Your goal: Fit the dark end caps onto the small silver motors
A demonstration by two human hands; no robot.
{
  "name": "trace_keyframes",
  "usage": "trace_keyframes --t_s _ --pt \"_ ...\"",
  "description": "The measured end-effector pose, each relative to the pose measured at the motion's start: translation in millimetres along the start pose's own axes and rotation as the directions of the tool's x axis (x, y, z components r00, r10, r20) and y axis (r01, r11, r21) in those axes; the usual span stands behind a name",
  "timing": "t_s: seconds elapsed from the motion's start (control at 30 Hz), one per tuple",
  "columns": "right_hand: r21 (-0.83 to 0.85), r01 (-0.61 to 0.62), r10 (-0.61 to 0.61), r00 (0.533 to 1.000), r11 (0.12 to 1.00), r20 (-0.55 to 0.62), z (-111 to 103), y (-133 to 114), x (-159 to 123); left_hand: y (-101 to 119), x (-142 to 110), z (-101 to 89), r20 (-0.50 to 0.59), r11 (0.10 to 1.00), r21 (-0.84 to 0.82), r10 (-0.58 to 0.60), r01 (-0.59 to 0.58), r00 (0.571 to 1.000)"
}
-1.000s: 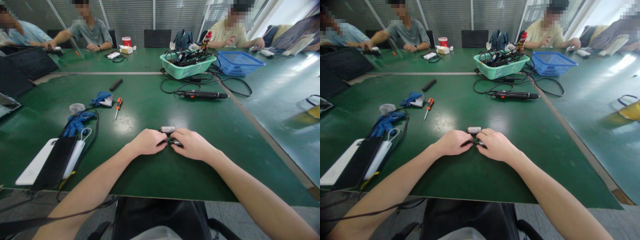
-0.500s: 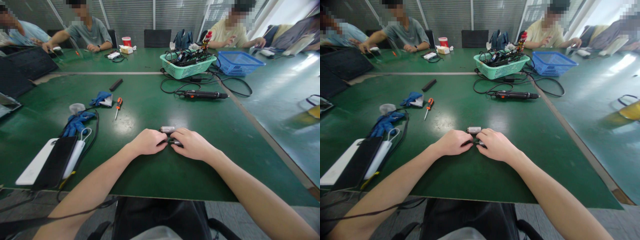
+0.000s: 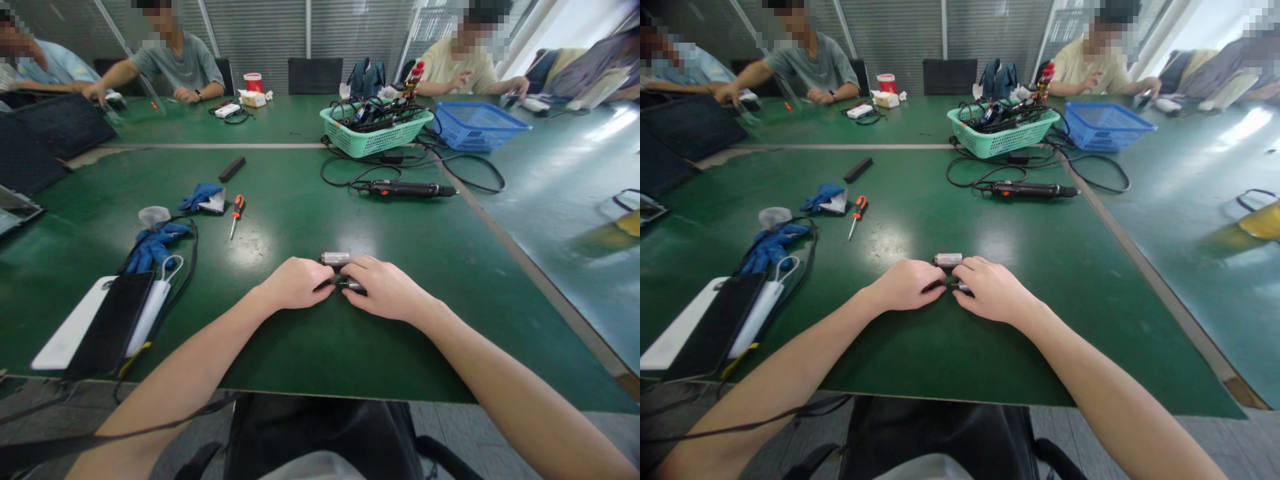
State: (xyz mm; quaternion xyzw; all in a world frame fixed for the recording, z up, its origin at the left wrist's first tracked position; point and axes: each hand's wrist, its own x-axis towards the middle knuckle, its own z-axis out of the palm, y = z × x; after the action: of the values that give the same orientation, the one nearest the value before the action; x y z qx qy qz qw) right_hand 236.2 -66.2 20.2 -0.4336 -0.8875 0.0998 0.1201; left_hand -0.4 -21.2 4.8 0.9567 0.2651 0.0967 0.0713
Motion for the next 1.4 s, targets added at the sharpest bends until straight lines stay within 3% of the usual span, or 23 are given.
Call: trace_keyframes --t_s 1.4 --pt "0.04 0.091 -0.091 0.996 0.995 -0.02 4.3 -2.4 0.2 -4.9 0.3 4.4 0.007 0.999 0.006 0.036 -0.036 0.999"
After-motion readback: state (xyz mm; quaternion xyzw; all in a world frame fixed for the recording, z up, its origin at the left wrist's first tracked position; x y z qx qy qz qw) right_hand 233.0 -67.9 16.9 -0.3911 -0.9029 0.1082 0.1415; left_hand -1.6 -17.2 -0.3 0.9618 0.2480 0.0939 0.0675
